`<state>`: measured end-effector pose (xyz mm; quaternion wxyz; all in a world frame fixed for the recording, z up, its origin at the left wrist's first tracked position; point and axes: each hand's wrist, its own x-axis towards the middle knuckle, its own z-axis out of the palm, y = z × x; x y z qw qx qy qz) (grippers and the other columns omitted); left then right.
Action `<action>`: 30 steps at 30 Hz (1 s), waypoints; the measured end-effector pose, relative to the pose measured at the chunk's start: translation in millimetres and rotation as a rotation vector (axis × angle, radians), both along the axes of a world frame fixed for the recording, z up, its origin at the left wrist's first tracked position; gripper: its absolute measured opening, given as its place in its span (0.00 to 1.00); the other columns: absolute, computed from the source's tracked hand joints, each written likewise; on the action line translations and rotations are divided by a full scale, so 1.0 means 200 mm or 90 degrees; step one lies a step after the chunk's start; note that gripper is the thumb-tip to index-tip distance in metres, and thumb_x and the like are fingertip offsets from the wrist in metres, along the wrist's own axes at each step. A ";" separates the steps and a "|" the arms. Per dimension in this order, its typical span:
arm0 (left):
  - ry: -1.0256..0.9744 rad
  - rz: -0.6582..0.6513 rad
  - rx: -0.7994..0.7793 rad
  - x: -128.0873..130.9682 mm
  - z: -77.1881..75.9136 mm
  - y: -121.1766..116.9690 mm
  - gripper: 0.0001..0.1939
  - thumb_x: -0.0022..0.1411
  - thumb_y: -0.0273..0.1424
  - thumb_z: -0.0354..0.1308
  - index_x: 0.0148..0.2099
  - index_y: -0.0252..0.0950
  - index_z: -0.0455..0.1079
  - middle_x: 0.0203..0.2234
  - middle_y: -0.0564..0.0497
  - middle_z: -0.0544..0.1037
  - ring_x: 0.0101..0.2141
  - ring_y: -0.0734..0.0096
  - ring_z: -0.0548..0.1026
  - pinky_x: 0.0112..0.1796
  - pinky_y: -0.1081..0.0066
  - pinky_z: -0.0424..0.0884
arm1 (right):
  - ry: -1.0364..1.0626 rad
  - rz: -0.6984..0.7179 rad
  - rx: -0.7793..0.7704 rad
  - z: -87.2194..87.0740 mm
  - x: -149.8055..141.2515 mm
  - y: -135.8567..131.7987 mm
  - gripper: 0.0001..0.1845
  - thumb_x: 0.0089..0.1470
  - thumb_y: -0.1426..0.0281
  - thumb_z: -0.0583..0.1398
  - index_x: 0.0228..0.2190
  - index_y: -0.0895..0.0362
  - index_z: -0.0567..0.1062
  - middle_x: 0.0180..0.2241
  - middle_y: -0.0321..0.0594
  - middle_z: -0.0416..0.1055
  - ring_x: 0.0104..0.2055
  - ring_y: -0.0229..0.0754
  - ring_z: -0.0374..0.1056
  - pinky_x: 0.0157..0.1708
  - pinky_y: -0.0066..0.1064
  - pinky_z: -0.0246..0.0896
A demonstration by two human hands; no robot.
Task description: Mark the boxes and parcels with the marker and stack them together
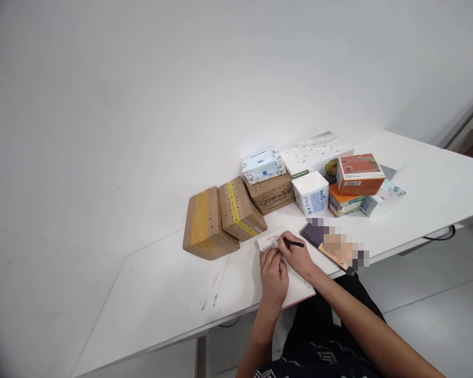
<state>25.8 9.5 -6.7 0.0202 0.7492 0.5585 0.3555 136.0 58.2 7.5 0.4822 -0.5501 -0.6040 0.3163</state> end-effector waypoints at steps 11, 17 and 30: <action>0.008 -0.007 0.017 -0.01 0.02 0.00 0.17 0.58 0.17 0.46 0.43 0.34 0.72 0.43 0.44 0.77 0.50 0.57 0.71 0.54 0.48 0.66 | 0.012 -0.082 0.059 -0.03 0.11 -0.08 0.12 0.61 0.63 0.50 0.35 0.55 0.69 0.27 0.38 0.70 0.27 0.40 0.66 0.30 0.32 0.64; 0.014 -0.010 0.004 -0.01 0.04 0.00 0.17 0.59 0.17 0.45 0.43 0.34 0.72 0.43 0.45 0.77 0.49 0.58 0.71 0.54 0.47 0.65 | -0.401 0.084 0.164 -0.03 0.34 -0.15 0.19 0.57 0.77 0.51 0.48 0.56 0.73 0.47 0.50 0.73 0.49 0.53 0.65 0.46 0.44 0.62; 0.020 0.000 0.001 -0.01 0.03 0.01 0.17 0.59 0.17 0.46 0.41 0.34 0.73 0.43 0.45 0.78 0.48 0.58 0.72 0.51 0.48 0.67 | -0.659 -0.163 0.045 -0.06 0.49 -0.16 0.25 0.53 0.63 0.59 0.53 0.51 0.70 0.54 0.54 0.67 0.52 0.66 0.58 0.39 0.51 0.61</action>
